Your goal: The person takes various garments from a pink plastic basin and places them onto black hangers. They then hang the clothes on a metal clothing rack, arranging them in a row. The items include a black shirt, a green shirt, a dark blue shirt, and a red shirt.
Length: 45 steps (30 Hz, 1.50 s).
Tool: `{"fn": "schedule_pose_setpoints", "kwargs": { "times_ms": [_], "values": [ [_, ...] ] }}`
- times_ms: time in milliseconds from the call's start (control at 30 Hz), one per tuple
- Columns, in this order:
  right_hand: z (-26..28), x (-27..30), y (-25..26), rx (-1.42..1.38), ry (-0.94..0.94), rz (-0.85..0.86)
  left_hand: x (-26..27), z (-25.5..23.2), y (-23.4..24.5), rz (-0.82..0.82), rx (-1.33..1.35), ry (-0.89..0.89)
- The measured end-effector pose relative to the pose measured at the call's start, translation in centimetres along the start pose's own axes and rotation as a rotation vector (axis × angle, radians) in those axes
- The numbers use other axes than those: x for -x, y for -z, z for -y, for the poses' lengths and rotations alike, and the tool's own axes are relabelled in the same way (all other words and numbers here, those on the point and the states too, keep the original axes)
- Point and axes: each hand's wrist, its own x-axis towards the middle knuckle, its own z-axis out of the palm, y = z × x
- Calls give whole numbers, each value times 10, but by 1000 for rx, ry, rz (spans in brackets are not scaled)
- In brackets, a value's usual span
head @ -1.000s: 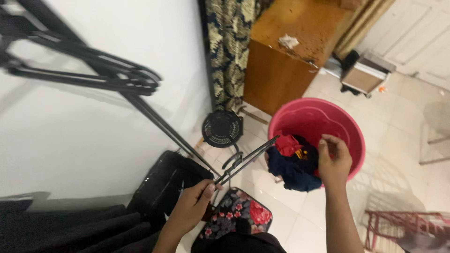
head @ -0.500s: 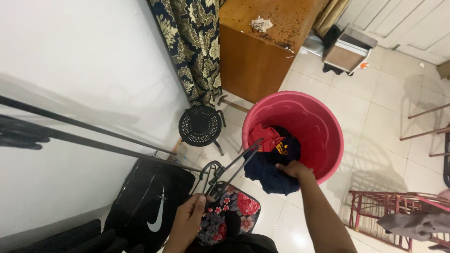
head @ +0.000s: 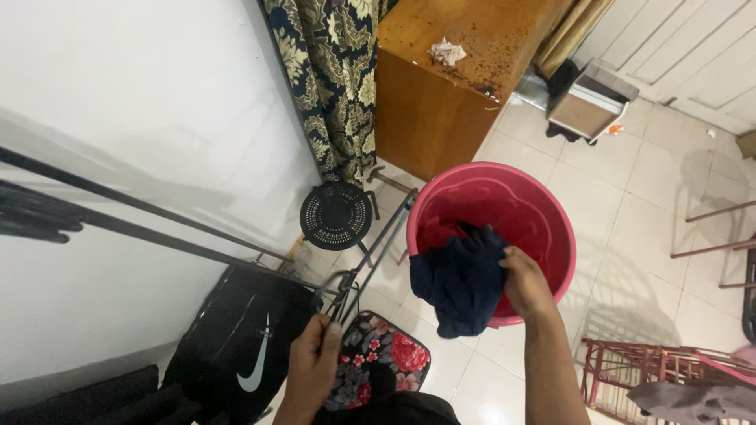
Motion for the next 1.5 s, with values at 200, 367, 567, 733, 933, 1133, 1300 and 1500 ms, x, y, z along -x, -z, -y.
{"fn": "schedule_pose_setpoints", "kwargs": {
  "times_ms": [200, 367, 567, 733, 933, 1133, 1300, 1500],
  "values": [
    [30, 91, -31, -467, 347, 408, 2, 19, -17, -45, -60, -168],
    [-7, 184, -56, -278, 489, 587, 8, -11, -38, 80, 276, -6],
    [-66, 240, -93, 161, 163, 534, 14, -3, -36, 193, 313, -45],
    [-93, 217, -88, 533, -311, 502, 34, 16, -6, 221, 256, -296],
    [-117, 192, -98, 15, -368, 170, 67, 1, 39, 363, 332, -322],
    [-85, 216, -130, -480, -196, 82, 73, -8, 89, 374, -6, -356],
    [-73, 239, -150, -258, -7, 65, 74, -19, 114, 226, -277, -391],
    [-90, 285, -204, 162, -108, 16, 95, 0, 117, 106, -125, -539]
  ]
}}
